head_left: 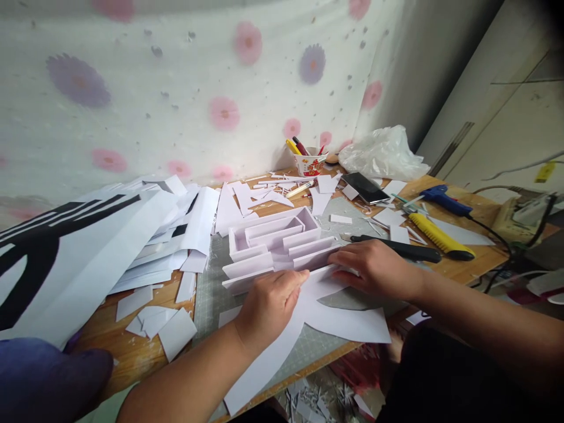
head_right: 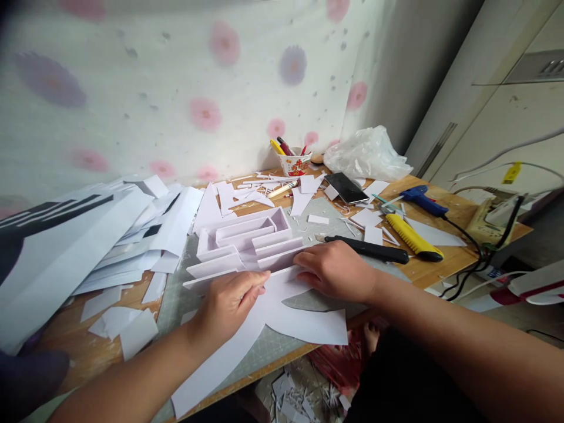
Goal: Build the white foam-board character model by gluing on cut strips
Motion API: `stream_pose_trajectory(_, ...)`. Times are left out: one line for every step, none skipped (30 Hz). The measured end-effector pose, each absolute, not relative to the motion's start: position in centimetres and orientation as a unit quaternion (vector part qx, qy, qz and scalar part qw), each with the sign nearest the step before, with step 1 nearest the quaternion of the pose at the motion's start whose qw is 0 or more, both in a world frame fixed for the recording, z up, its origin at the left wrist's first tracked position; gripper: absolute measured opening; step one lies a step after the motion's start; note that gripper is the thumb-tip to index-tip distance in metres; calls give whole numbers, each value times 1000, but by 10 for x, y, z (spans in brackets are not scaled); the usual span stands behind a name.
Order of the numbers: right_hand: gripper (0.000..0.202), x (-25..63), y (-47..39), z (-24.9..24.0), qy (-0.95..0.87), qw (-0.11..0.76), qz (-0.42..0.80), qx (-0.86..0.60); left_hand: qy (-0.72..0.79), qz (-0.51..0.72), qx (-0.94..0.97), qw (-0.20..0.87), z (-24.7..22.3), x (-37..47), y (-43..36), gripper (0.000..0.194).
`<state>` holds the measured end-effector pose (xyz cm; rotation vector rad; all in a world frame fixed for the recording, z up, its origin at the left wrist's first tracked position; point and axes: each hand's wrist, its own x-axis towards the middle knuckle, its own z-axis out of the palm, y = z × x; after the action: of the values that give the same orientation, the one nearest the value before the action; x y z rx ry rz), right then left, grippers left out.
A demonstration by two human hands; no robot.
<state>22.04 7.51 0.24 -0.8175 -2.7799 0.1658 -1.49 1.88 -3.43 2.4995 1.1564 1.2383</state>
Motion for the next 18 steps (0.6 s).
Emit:
stream_pose_trajectory(17,226,77,4,-949,118,59,-286,381,411,826,58,-34,-15,19,26)
stream_pose_trajectory(18,233,79,5,-947,117,62,-294,380,413,826,56,-35,-15,19,26)
stream_pose_trajectory(19,241,81,7,-944,118,66,-302,380,415,825,55,-35,-15,19,26)
stream_pose_trajectory(20,248,84,7,-940,122,72,-310,380,417,824,55,-35,-15,19,26)
stream_pose_trajectory(21,254,86,8,-936,127,80,-318,380,418,823,56,-34,-15,19,26)
stream_pose_trajectory(22,260,89,8,-932,131,89,-326,381,419,822,58,-34,-15,19,25)
stream_pose_trajectory(22,265,91,7,-928,133,101,-333,382,419,821,63,-34,-15,19,25)
stream_pose_trajectory(22,268,93,6,-924,134,115,-339,384,419,820,69,-34,-15,19,24)
stream_pose_trajectory(22,270,93,5,-920,134,131,-345,387,417,819,75,-34,-16,19,23)
stream_pose_trajectory(22,271,94,3,-915,134,146,-351,390,414,819,81,-34,-16,19,22)
stream_pose_trajectory(22,271,94,2,-912,133,161,-354,392,410,819,86,-34,-16,19,21)
stream_pose_trajectory(22,270,93,1,-909,134,173,-356,393,407,820,90,-35,-16,20,20)
stream_pose_trajectory(21,268,93,-1,-907,134,183,-356,394,404,820,94,-35,-16,20,20)
stream_pose_trajectory(21,267,92,-1,-906,133,189,-355,396,402,820,98,-36,-17,20,20)
stream_pose_trajectory(20,266,92,-2,-906,132,193,-353,399,398,819,103,-36,-17,20,22)
stream_pose_trajectory(20,264,91,-2,-906,132,194,-352,404,395,818,107,-36,-17,20,23)
stream_pose_trajectory(20,264,91,-2,-906,134,193,-352,410,390,817,110,-36,-17,20,25)
stream_pose_trajectory(20,263,90,-1,-905,137,194,-352,415,386,816,112,-36,-17,20,28)
